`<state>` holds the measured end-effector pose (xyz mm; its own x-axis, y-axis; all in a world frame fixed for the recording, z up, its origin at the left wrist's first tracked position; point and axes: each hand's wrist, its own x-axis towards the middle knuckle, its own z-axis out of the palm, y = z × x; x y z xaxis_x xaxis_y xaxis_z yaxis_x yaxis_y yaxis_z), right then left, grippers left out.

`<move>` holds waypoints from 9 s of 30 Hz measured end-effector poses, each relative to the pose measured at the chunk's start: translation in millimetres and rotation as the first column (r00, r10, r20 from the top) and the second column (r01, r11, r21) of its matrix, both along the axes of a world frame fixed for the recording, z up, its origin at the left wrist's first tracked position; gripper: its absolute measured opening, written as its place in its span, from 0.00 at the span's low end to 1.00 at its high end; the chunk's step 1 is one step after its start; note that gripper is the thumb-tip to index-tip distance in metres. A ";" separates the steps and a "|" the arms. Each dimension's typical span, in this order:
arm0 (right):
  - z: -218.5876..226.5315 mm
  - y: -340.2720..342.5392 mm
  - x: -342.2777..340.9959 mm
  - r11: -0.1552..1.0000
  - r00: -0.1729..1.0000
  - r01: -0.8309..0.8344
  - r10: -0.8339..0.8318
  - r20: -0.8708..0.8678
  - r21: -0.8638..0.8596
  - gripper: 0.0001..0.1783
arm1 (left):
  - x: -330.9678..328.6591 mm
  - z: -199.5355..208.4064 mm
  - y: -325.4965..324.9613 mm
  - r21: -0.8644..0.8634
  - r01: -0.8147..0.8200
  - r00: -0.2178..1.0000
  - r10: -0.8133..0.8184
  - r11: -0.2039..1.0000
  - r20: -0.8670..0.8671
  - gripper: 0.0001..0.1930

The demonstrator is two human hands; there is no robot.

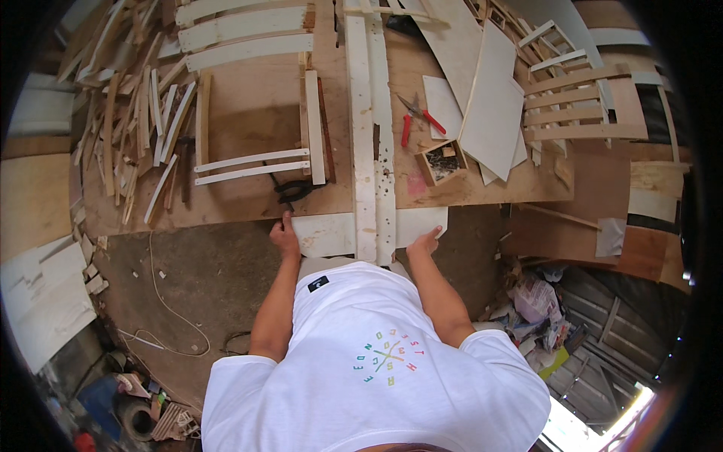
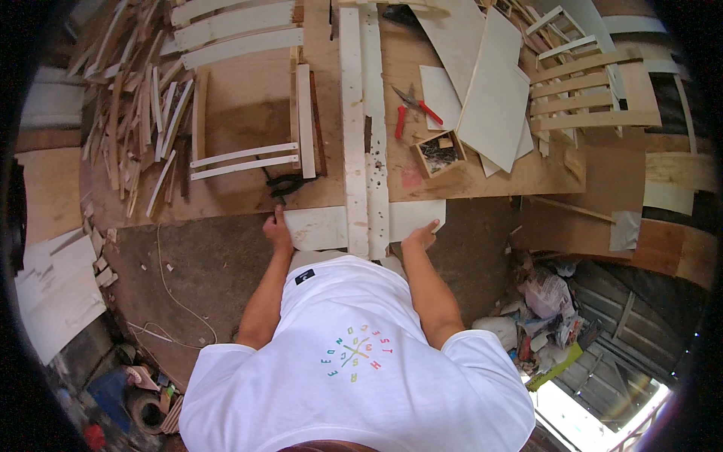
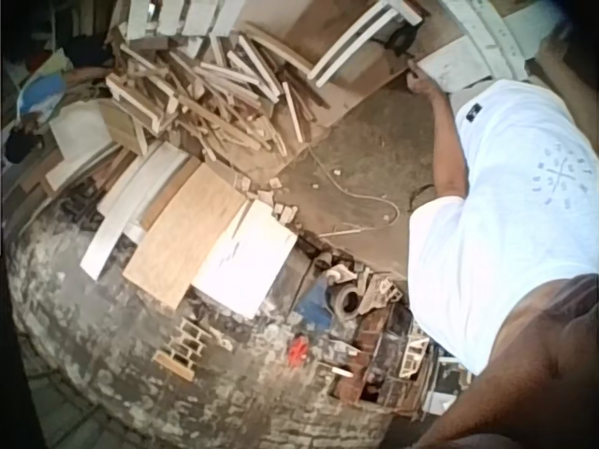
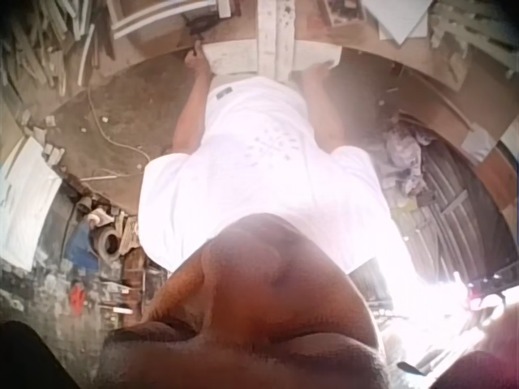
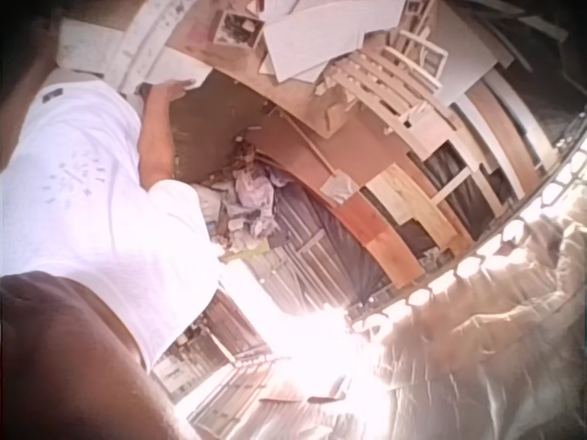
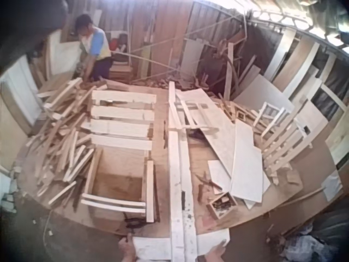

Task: The person assembles pieces of wood into a larger structure by aligning them on a work table and hammering nails to secure the joints.

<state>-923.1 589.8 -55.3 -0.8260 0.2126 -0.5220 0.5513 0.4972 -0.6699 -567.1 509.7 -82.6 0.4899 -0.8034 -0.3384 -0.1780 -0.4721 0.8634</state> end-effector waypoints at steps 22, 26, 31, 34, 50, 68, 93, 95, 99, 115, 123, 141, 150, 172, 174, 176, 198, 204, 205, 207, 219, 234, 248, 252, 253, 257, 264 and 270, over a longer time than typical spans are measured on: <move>9.5 -7.4 10.4 0.993 1.000 0.010 -0.009 -0.011 0.115 0.52 | 4.2 10.0 0.9 0.033 0.068 0.984 -0.073 0.997 0.164 0.32; 9.2 -9.2 12.5 0.995 1.000 0.011 -0.008 -0.027 0.102 0.51 | 2.0 15.6 -0.3 0.018 0.091 0.979 -0.093 0.996 0.182 0.31; 2.9 -6.5 11.7 0.994 0.997 0.001 0.008 -0.081 0.110 0.50 | 8.4 15.0 -1.7 0.145 0.128 0.978 -0.149 0.981 0.144 0.29; 11.6 -9.9 12.4 0.996 0.998 0.002 0.004 -0.067 0.089 0.50 | -0.7 25.6 1.3 -0.095 -0.036 0.901 0.073 0.995 0.427 0.18; 71.7 11.5 0.5 0.875 0.843 -0.447 0.482 -0.239 0.186 0.33 | -226.1 87.9 -204.3 0.107 0.736 0.472 -0.621 0.668 0.626 0.33; 24.9 -516.4 -11.8 0.176 -0.234 -0.790 0.799 -0.554 0.588 0.34 | -222.8 89.9 -209.8 0.303 0.749 0.337 -0.732 0.590 0.592 0.35; 109.4 -87.8 75.3 0.071 0.000 -0.982 0.928 -0.372 0.177 0.34 | -223.4 82.0 -207.2 0.063 0.726 0.475 -0.566 0.685 0.674 0.34; 107.7 -90.2 82.6 0.074 -0.022 -0.970 0.920 -0.390 0.230 0.36 | -219.3 88.8 -204.4 0.020 0.721 0.525 -0.565 0.693 0.637 0.35; 106.2 -129.5 81.7 0.148 0.017 -0.962 0.872 -0.490 0.230 0.32 | -215.6 71.6 -200.1 -0.030 0.717 0.618 -0.615 0.697 0.489 0.36; 44.4 -381.2 26.8 0.217 -0.029 -0.896 0.842 -0.538 0.388 0.34 | -212.9 73.1 -205.5 -0.036 0.717 0.642 -0.639 0.696 0.425 0.37; 45.5 -397.0 5.3 0.169 -0.044 -0.918 0.854 -0.518 0.358 0.29 | -214.8 61.2 -208.1 -0.153 0.698 0.683 -0.585 0.699 0.437 0.42; 28.4 -385.4 3.5 0.285 0.003 -0.898 0.765 -0.644 0.334 0.26 | -217.0 73.1 -201.6 -0.114 0.704 0.631 -0.543 0.701 0.554 0.41; 131.3 -171.6 74.3 0.384 0.232 -0.918 0.726 -0.647 0.101 0.27 | -196.5 79.5 -199.7 -0.265 0.682 0.711 -0.531 0.682 0.462 0.42; 44.4 38.6 -19.7 0.798 0.957 -0.286 0.214 -0.195 -0.530 0.41 | -7.5 33.5 34.3 0.206 -0.086 0.781 0.194 0.975 -0.594 0.26; 50.7 37.2 -20.3 0.867 0.944 -0.299 0.208 -0.256 -0.398 0.40 | -20.3 38.2 35.3 0.184 -0.196 0.848 0.260 0.963 -0.462 0.27; 65.8 50.1 -36.2 0.851 0.905 -0.313 0.132 -0.405 -0.421 0.38 | -43.1 64.3 37.4 0.186 -0.149 0.930 0.202 0.971 -0.309 0.28; 223.1 77.1 33.9 0.372 0.168 -0.928 0.489 -0.856 0.030 0.16 | -135.3 30.3 87.9 0.431 0.369 0.652 0.101 0.823 -0.752 0.32; 241.1 63.4 57.9 0.101 0.103 -0.993 0.483 -0.870 -0.062 0.21 | -122.0 115.6 108.7 0.022 0.430 0.731 -0.334 0.903 -0.595 0.24; 228.4 63.9 61.0 0.047 0.133 -0.990 0.573 -0.809 -0.130 0.28 | -127.3 144.1 112.7 -0.050 0.433 0.723 -0.380 0.900 -0.578 0.26; 230.5 57.2 67.1 0.005 -0.013 -1.000 0.510 -0.860 0.018 0.33 | -127.8 183.7 122.8 -0.189 0.373 0.709 -0.411 0.908 -0.573 0.25; 220.9 58.3 99.3 -0.420 -0.437 -0.883 0.580 -0.687 0.207 0.48 | -100.2 222.7 154.3 -0.348 -0.006 0.807 -0.202 0.937 -0.555 0.25; 150.0 51.7 99.7 -0.421 -0.447 -0.891 0.739 -0.504 0.172 0.36 | -16.8 160.2 145.0 -0.076 -0.168 0.812 0.094 0.983 -0.577 0.21; 134.5 -3.7 191.4 -0.265 -0.309 -0.951 0.797 -0.518 0.159 0.28 | 89.3 89.6 116.8 0.230 0.308 0.691 -0.051 0.923 -0.721 0.25; 120.3 -17.8 215.7 -0.178 -0.219 -0.976 0.819 -0.531 0.128 0.26 | 122.4 83.2 87.8 0.401 0.504 0.762 -0.175 0.765 -0.623 0.29; 120.4 -22.1 220.3 -0.145 -0.190 -0.982 0.814 -0.549 0.125 0.25 | 123.9 84.3 79.0 0.460 0.519 0.824 -0.279 0.720 -0.494 0.29; 146.3 -33.0 211.7 0.017 0.014 -1.000 0.842 -0.540 0.001 0.25 | 111.7 86.9 52.4 0.275 0.581 0.748 -0.636 0.766 0.193 0.26; 122.6 -118.5 84.5 0.376 0.156 -0.839 0.858 -0.489 0.393 0.44 | -24.3 145.0 -38.3 -0.281 0.757 0.652 -0.705 0.590 0.277 0.15; 132.7 -239.6 -14.6 0.155 0.055 -0.687 0.985 -0.162 0.710 0.67 | -153.0 135.0 -115.1 -0.417 0.795 0.586 -0.738 0.442 0.336 0.14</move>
